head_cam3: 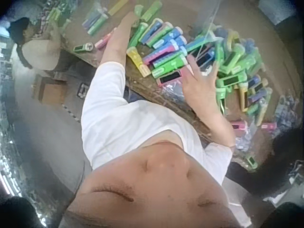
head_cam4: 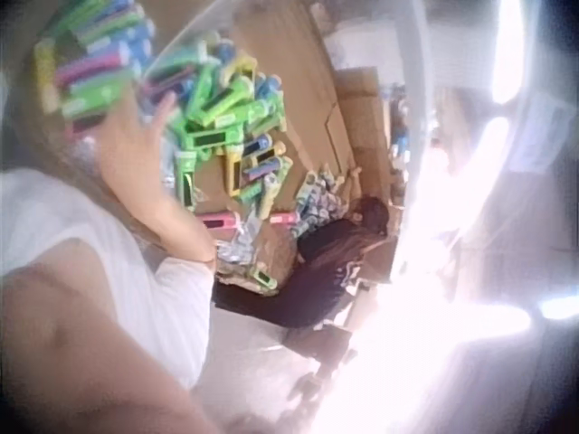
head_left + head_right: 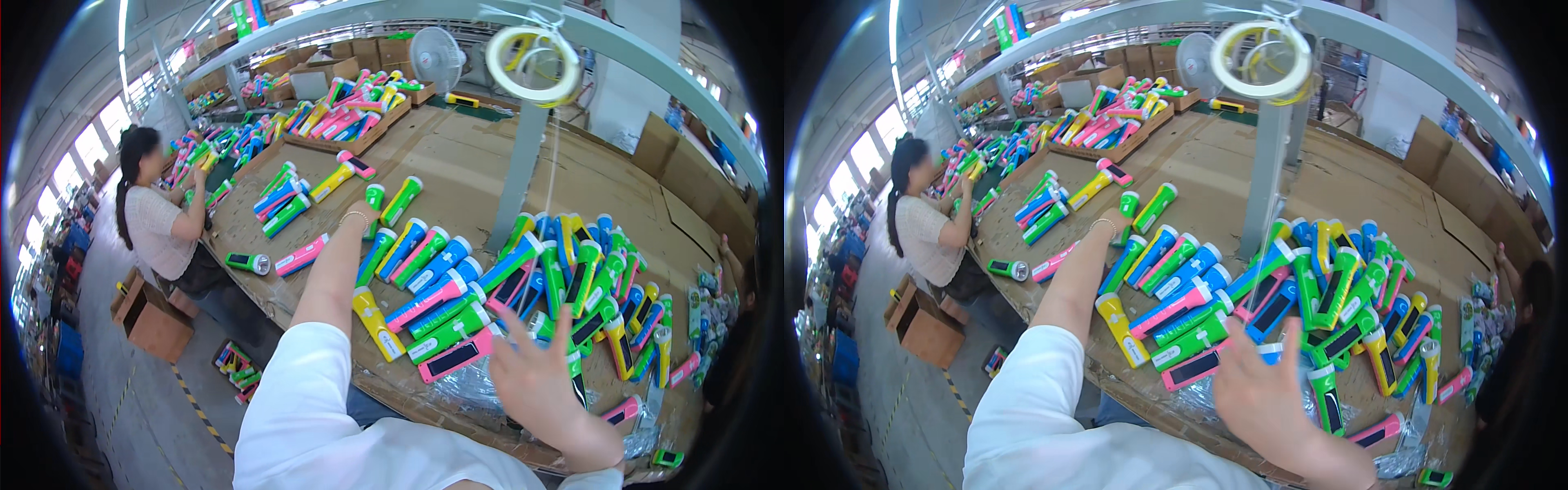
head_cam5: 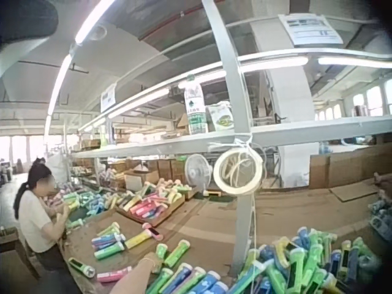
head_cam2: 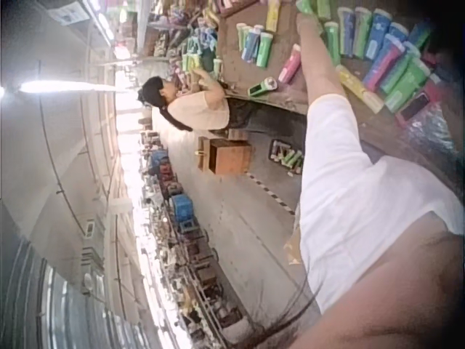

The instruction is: Checking and assembling components of colorful handheld flashlights on a factory line.

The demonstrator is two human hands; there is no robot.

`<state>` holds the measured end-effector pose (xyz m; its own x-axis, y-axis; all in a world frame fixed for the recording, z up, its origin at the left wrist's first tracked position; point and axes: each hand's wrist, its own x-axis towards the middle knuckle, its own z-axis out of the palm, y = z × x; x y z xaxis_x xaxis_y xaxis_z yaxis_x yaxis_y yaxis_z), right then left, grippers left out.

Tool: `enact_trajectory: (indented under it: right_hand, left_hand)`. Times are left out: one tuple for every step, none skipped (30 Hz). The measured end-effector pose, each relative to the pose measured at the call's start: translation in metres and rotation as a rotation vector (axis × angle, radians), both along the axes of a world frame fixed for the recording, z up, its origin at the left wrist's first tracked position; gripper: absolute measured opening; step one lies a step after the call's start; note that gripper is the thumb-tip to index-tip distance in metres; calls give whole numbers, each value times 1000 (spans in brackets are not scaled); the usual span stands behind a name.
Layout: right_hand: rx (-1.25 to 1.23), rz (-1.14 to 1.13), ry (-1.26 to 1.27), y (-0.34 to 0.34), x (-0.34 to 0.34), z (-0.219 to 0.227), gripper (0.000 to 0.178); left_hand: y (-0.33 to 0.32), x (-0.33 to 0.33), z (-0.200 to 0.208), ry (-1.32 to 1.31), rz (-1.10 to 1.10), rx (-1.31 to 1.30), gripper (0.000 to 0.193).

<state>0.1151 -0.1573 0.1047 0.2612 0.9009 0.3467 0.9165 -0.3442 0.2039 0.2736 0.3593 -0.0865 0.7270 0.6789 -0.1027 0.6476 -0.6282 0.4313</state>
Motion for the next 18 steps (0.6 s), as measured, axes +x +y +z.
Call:
enact_trajectory:
  right_hand:
    - [-141,52,-70,3,-6,-1,12]
    - [-136,29,-67,8,-12,-4,12]
    - [-239,150,-106,14,-18,-8,12]
    - [-341,276,-142,22,-22,-15,11]
    - [-337,261,-136,29,-29,-33,11]
    - [-359,377,-76,37,-38,-60,12]
    - [-378,497,-18,42,-47,-74,12]
    - [-370,483,-6,46,-48,-73,12]
    - [-419,455,122,54,-44,-70,14]
    - [-471,430,253,63,-39,-66,18]
    - [-470,436,263,65,-30,-62,18]
    - [-200,396,415,61,-15,-56,21]
    - [63,353,566,56,-2,-51,27]
    - [140,332,635,49,6,-42,31]
    - [219,302,706,43,8,-33,35]
    - [209,313,726,42,9,-29,35]
    - [360,326,798,43,9,-25,38]
    - [509,335,864,44,8,-25,41]
  left_hand:
    - [-4,-3,3,99,-105,17,59]
    - [-9,-8,8,102,-127,24,59]
    - [-17,-14,14,64,-122,99,62]
    - [-24,-21,20,27,-113,173,65]
    - [-33,-34,29,31,-129,178,65]
    - [-41,-52,39,-290,-69,165,63]
    - [-51,-73,51,-610,-3,146,60]
    - [-63,-92,63,-690,-43,79,57]
    - [-75,-116,76,-766,-74,14,54]
    - [-91,-140,86,-800,-104,-206,51]
    - [-112,-164,96,-832,-124,-427,47]
    - [-134,-190,100,-862,-160,-563,44]
    - [-160,-213,104,-896,-187,-700,41]
    - [-196,-230,116,-911,-201,-880,43]
    - [-228,-241,126,-921,-218,-1063,45]
    - [-246,-251,128,-861,-295,-1075,51]
    - [-258,-256,126,-803,-374,-1089,56]
    - [-267,-257,115,-778,-431,-964,61]
